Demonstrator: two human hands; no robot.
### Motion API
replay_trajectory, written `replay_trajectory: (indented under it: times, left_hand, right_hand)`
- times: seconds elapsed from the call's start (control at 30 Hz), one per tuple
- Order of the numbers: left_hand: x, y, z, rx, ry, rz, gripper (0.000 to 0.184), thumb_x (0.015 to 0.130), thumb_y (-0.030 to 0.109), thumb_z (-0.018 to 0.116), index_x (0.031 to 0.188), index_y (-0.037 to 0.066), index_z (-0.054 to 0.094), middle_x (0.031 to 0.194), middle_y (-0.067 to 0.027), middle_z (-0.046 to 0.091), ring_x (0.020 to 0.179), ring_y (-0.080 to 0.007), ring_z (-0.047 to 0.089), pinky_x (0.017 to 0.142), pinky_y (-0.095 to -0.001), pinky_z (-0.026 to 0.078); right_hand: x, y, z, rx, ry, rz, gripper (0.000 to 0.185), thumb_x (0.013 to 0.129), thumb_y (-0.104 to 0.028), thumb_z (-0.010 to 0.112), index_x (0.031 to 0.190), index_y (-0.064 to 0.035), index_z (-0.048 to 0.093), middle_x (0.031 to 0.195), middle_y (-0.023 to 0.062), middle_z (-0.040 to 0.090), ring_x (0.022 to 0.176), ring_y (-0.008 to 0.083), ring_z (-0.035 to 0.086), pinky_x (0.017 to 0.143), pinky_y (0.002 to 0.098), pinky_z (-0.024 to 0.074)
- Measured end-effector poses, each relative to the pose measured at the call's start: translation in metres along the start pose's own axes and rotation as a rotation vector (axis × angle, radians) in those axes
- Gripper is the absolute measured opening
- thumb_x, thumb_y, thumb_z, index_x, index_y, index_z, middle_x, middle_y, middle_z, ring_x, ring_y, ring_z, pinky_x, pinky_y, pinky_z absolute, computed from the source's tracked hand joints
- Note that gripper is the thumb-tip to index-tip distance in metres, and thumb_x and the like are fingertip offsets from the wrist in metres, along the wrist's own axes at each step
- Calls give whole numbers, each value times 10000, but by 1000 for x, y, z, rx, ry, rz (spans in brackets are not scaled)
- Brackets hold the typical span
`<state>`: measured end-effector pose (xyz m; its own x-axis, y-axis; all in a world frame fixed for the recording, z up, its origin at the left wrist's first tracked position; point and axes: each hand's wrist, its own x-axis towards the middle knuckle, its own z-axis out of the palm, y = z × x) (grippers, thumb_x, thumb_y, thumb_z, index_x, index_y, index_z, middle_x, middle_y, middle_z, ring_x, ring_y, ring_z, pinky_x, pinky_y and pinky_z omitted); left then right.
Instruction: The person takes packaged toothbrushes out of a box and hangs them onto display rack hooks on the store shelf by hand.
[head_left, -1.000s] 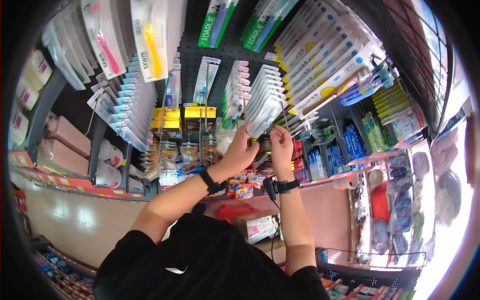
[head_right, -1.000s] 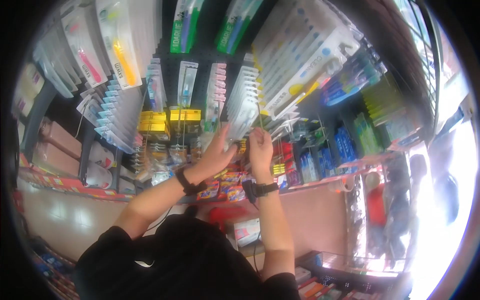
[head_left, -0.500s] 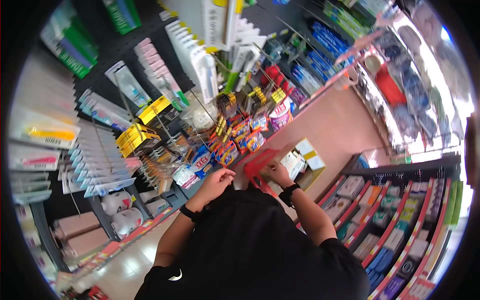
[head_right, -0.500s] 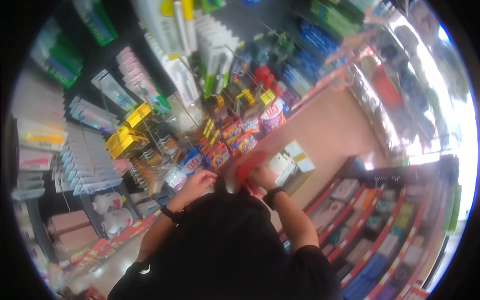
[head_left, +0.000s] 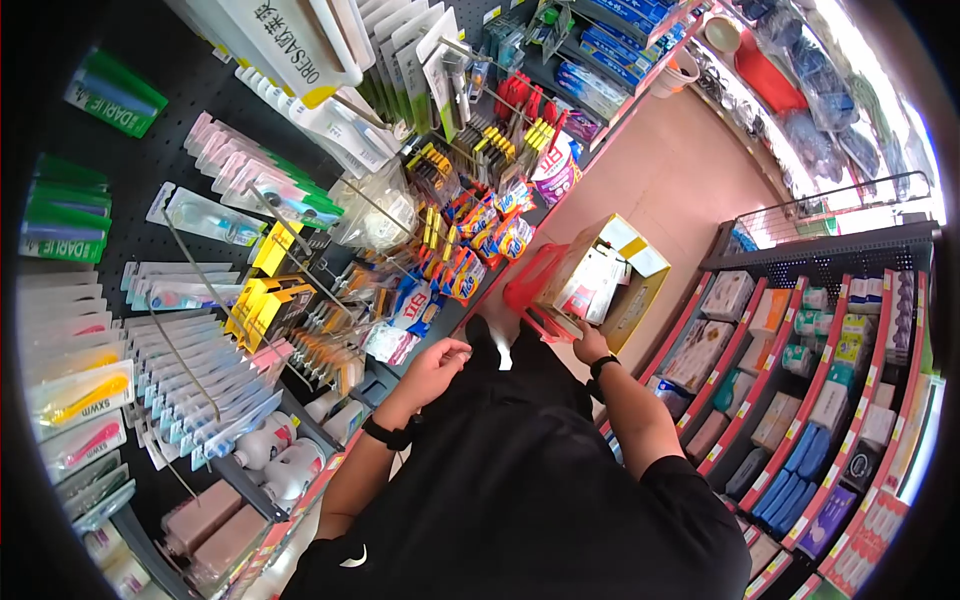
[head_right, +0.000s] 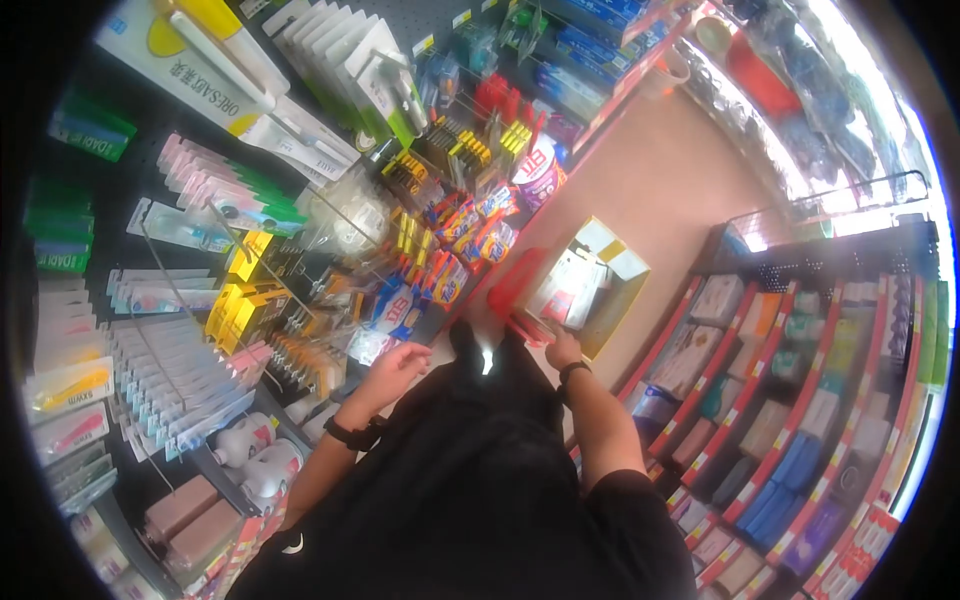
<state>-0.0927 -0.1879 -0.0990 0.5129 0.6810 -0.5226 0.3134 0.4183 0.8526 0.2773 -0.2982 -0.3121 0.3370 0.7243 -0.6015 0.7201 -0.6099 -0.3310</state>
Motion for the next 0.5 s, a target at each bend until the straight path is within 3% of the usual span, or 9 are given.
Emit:
replay_trajectory:
  times: [0.1,0.17,0.2,0.27,0.33,0.4,0.5]
  left_hand:
    - [4,-20,-10,30,23,0,220,958,117,591,1150,13,623,949,-37,661,849,-98,607,796,-253,496]
    - [4,-41,-16,57,41,-3,225,954,120,598,1148,11,624,936,-37,660,834,-98,607,783,-255,498]
    - [4,-52,-19,70,63,-13,223,949,124,602,1139,11,629,928,-40,663,824,-103,610,772,-258,499]
    - [2,-83,-26,78,91,-27,221,944,128,607,1130,11,633,920,-42,665,815,-109,613,761,-262,501]
    - [1,-124,-33,128,160,-76,219,933,146,610,1099,8,646,917,-45,670,810,-117,616,755,-263,500]
    - [-4,-162,-38,138,226,-165,216,927,158,611,1077,9,654,914,-52,672,801,-128,623,745,-268,501]
    - [-22,-203,-38,51,342,-327,223,914,183,615,1048,11,665,881,-61,673,778,-147,631,714,-289,505]
  right_hand:
    - [10,-3,-3,0,-75,62,537,878,-239,573,1400,-135,497,1307,254,576,1215,418,546,1046,462,441]
    - [24,7,10,11,-69,26,540,897,-284,514,1433,-244,466,1275,270,585,1176,463,559,1028,512,439]
    - [23,-1,7,9,-73,23,540,897,-284,514,1433,-244,466,1275,270,585,1176,463,559,1028,512,439]
    - [13,-26,-11,6,-120,100,516,921,-290,531,1413,-139,490,1331,268,561,1244,420,530,1066,457,424]
    - [15,-31,-12,-15,-145,109,530,926,-306,519,1429,-143,478,1350,269,547,1261,411,523,1077,448,416]
    - [28,-18,6,-44,-97,110,504,912,-350,499,1414,-297,486,1323,243,569,1205,454,551,1041,500,436]
    - [30,-22,7,-72,-74,128,507,917,-375,486,1415,-279,491,1349,238,552,1236,443,532,1060,499,417]
